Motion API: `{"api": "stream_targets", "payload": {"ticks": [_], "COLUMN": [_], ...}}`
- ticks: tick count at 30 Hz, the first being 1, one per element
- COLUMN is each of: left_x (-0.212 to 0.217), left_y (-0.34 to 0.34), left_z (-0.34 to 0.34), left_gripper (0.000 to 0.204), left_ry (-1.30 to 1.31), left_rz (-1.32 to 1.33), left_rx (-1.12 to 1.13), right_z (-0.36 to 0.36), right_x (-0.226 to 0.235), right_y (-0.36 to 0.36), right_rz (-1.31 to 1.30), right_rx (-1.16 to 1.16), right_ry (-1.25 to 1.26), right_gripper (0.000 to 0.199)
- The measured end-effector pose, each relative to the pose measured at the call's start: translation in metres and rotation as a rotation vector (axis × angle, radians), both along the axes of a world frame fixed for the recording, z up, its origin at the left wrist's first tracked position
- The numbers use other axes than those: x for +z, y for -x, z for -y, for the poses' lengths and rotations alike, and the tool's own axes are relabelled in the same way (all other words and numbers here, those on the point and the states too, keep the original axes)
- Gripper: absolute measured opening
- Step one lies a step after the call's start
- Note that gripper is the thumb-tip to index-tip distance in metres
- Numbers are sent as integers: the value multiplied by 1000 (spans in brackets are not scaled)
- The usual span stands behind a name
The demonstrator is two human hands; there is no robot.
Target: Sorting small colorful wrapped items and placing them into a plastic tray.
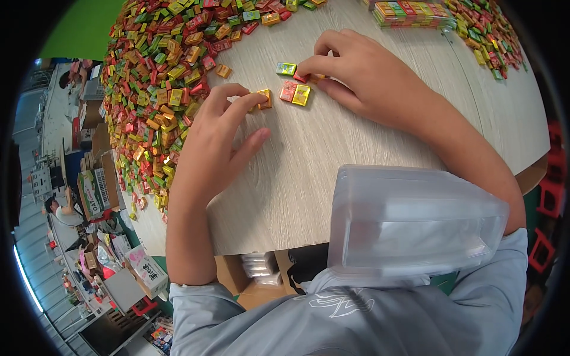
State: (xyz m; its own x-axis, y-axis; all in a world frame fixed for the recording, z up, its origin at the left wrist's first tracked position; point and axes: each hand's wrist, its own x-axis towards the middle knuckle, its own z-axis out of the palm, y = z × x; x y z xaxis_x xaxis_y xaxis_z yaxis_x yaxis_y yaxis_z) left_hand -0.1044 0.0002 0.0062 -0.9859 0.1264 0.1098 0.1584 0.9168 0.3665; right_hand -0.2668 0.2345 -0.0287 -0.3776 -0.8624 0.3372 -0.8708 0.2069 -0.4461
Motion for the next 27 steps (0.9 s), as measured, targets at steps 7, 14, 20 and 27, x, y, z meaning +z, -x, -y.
{"api": "stream_targets", "payload": {"ticks": [7,14,20,27], "left_x": [0,-5,-8,-12], "left_y": [1,1,-1,2], "left_z": [2,6,9,6], "left_gripper": [41,43,47,51], "left_ry": [-2,-26,-29,1], "left_rz": [4,-29,-77,-105], "left_rx": [12,2,-17,-48], "right_z": [-4,8,30,36], "right_x": [2,14,17,20], "right_y": [6,10,35,40], "right_rz": [34,1,-82,-178], "right_rx": [-82,-86,91,287], "right_ry": [-16,-119,-149,-175], "right_gripper": [22,15,22,35]}}
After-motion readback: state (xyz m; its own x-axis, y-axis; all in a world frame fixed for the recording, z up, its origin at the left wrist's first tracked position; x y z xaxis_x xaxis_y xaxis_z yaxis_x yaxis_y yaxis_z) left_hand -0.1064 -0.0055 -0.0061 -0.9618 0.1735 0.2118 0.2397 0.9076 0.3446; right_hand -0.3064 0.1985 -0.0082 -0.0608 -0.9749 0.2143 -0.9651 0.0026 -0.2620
